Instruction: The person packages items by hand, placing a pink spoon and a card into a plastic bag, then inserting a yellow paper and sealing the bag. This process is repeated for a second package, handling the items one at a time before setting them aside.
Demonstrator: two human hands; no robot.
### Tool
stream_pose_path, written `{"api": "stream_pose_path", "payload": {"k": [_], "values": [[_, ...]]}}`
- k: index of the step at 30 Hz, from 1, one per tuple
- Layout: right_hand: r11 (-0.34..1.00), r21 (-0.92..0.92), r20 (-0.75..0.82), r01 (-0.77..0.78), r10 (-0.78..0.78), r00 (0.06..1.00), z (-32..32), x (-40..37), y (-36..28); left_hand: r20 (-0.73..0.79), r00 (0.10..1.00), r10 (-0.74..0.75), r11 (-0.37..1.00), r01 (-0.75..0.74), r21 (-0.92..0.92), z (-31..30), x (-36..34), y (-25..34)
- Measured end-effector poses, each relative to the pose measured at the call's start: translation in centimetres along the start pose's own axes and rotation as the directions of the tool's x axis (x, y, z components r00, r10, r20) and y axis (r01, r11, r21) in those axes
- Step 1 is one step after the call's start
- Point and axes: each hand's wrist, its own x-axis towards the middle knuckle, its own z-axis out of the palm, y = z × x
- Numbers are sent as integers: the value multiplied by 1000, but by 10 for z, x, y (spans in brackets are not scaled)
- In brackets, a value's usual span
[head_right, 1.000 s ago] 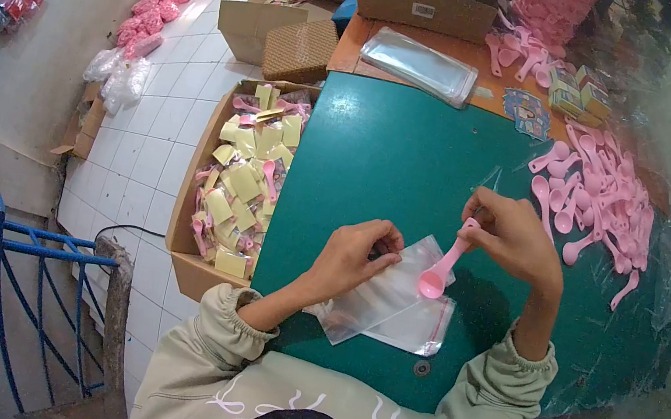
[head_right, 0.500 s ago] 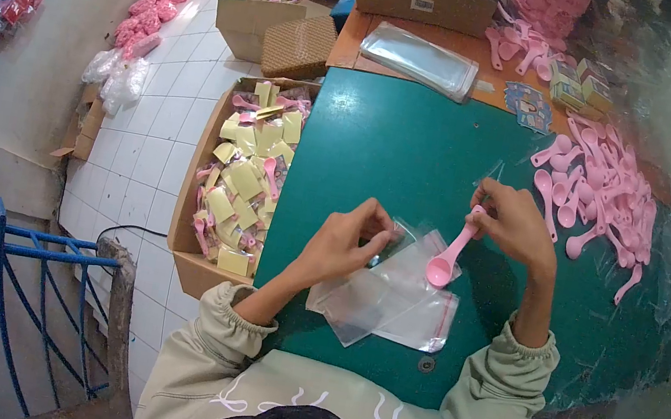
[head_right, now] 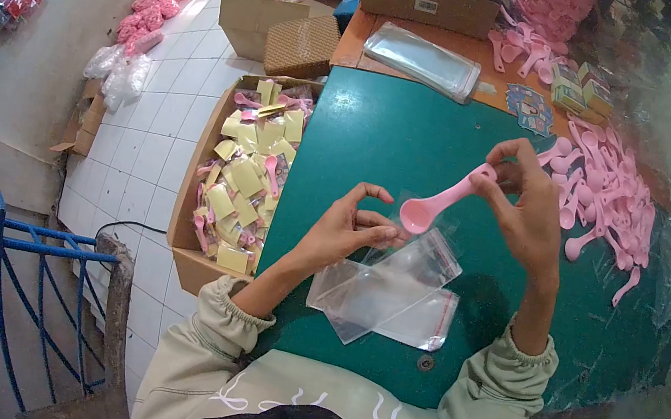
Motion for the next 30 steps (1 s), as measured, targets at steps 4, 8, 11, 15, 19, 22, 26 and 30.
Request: {"api": "stream_pose_path", "payload": {"k": [4, 8, 11, 15, 19, 22, 26, 30], "values": [[1000, -2, 69, -11, 11, 998, 4, 0, -2, -37, 999, 14, 998, -12, 64, -3, 2, -2], [999, -8, 129, -42, 43, 991, 13, -1, -2, 1, 1000, -21, 999, 21, -42, 0, 2, -4], [998, 24, 169, -62, 57, 984, 20, -1, -7, 35, 999, 26, 997, -29, 72, 1, 0, 0], [997, 71, 105, -33, 26, 994, 22, -1, 0, 3, 1000, 27, 989, -27, 144, 0, -1, 3], [998, 65, 82, 9, -14, 997, 23, -3, -2, 32, 995, -99, 988, 94, 119, -5, -2, -1], [996, 84, 151, 44, -57, 987, 31, -5, -2, 8, 1000, 19, 998, -19, 60, -6, -1, 3], [948, 166, 336, 273, -314, 888, 50, -4, -4, 18, 1000, 11, 998, -10, -56, -9, -4, 10], [943, 276, 303, 188, -271, 914, 23, 45, 38, -18, 999, -29, 985, 26, -170, -8, -8, 18]]}}
